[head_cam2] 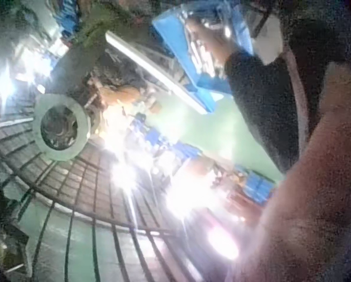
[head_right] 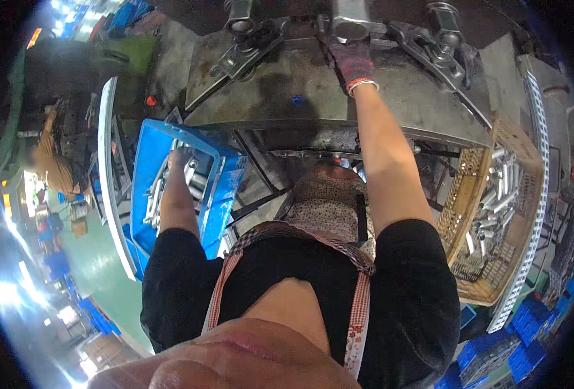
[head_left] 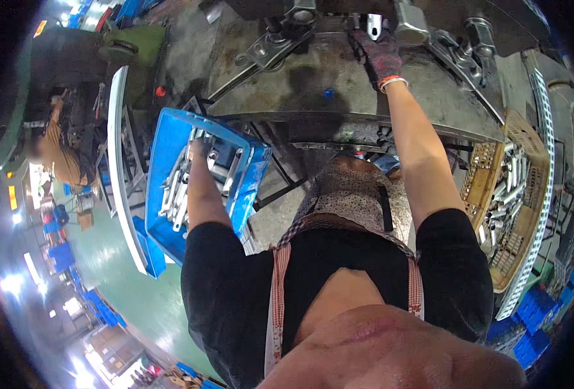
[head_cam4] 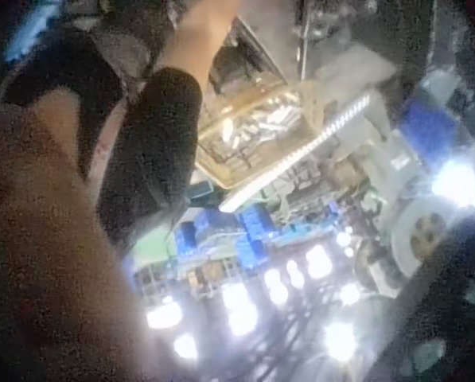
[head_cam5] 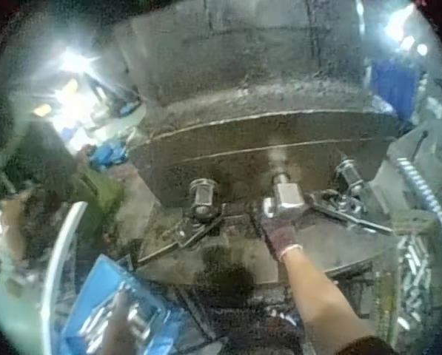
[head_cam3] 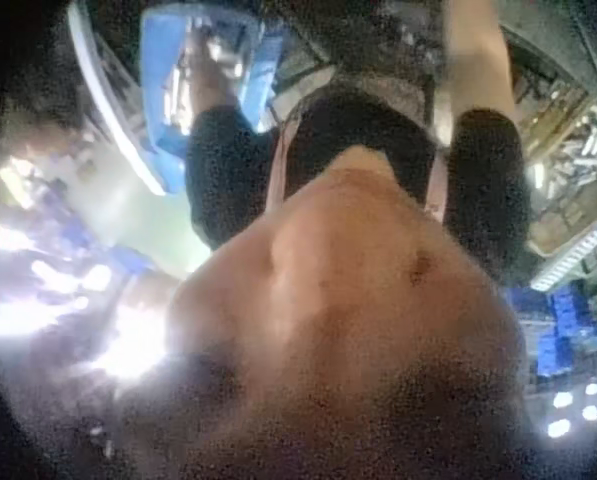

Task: Operating a metal press machine to process or stamp metal components.

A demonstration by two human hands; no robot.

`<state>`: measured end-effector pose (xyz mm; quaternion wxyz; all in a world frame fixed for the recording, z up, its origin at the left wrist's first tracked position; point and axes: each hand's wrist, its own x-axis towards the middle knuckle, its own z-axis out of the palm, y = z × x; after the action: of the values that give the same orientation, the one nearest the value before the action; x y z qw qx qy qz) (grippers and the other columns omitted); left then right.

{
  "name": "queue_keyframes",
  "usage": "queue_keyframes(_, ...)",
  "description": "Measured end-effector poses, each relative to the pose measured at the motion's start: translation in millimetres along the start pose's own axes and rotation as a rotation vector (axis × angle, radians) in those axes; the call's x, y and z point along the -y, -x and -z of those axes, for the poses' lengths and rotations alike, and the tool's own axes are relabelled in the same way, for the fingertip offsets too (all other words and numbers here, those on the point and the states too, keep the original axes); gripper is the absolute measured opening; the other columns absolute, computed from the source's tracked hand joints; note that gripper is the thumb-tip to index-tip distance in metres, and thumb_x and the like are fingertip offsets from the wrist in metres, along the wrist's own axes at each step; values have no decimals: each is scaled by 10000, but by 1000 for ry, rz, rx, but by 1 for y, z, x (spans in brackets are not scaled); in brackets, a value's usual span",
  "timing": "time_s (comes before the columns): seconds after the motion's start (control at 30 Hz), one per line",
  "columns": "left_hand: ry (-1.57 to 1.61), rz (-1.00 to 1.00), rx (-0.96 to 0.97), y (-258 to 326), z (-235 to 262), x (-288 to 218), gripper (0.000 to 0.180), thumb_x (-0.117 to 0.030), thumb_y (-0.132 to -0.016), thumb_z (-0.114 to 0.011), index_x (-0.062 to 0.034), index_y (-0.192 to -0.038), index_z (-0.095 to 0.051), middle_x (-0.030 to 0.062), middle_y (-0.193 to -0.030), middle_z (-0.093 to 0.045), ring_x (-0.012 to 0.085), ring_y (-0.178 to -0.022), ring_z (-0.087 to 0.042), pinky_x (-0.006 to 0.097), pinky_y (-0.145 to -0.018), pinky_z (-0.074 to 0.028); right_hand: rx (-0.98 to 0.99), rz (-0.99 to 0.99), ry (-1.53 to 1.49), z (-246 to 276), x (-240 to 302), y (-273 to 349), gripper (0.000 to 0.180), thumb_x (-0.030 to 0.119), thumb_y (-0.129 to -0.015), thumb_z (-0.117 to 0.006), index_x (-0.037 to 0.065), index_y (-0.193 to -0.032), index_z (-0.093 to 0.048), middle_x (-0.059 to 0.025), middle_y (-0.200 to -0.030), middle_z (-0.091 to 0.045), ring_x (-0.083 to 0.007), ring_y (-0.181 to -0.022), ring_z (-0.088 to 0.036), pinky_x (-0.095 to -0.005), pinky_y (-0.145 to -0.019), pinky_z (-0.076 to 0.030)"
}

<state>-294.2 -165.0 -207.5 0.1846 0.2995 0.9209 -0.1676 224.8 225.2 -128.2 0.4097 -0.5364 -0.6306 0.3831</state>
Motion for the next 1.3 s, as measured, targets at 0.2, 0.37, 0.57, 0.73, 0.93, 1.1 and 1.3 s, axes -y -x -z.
queue_keyframes(0.2,632,-211,-335,98,76,37,328,-308,-872,-820,-43,-1048,-739,107,-812,-750,186,-597,-669,358,-569,-517,222,-166,-48,21,35,10,724,612,-894,-661,18,-1307,-635,-219,-1228,-658,-349,-1165,-599,-436,-983,-456)
queue_keyframes(0.37,766,-385,-262,148,194,-39,500,-519,-957,-703,-27,-866,-710,-14,-584,-559,104,-492,-543,308,-456,-403,166,-377,-728,42,95,41,326,398,-983,-682,78,-1026,-725,-10,-705,-680,-85,-496,-544,-244,-421,-412)
queue_keyframes(0.57,1188,-1050,237,184,278,-254,361,-358,-1108,-434,-63,-1180,-629,-18,-785,-584,64,-641,-450,244,-542,-319,48,-383,-735,86,158,37,305,355,-1030,-608,89,-1160,-680,-25,-933,-694,-154,-782,-618,-294,-666,-485)
queue_keyframes(0.73,1266,-1110,318,186,267,-453,265,-297,-1001,-665,-34,-1019,-688,2,-729,-585,115,-661,-567,279,-573,-446,-62,-186,-1057,163,121,15,316,381,-1033,-615,97,-1157,-674,-30,-943,-690,-121,-784,-616,-270,-636,-497)
queue_keyframes(0.93,1510,-873,50,147,249,-554,373,-335,-932,-766,-59,-712,-645,-4,-586,-545,106,-490,-481,297,-462,-370,-400,162,-1065,281,10,39,279,338,-1065,-530,73,-1087,-616,-57,-989,-625,-158,-900,-581,-277,-709,-512)
queue_keyframes(1.1,1689,-897,102,139,241,-568,409,-321,-904,-801,-57,-647,-625,7,-535,-523,121,-419,-450,316,-407,-339,135,-331,-700,168,4,54,305,374,-1029,-605,88,-1109,-672,-11,-922,-670,-117,-805,-587,-250,-671,-478)
queue_keyframes(1.3,1584,-835,157,146,257,-550,476,-419,-866,-821,-84,-609,-601,14,-526,-513,128,-397,-437,316,-388,-321,131,27,-49,45,89,23,383,431,-1051,-552,164,-1315,-625,-49,-968,-666,-157,-863,-624,-308,-746,-487)
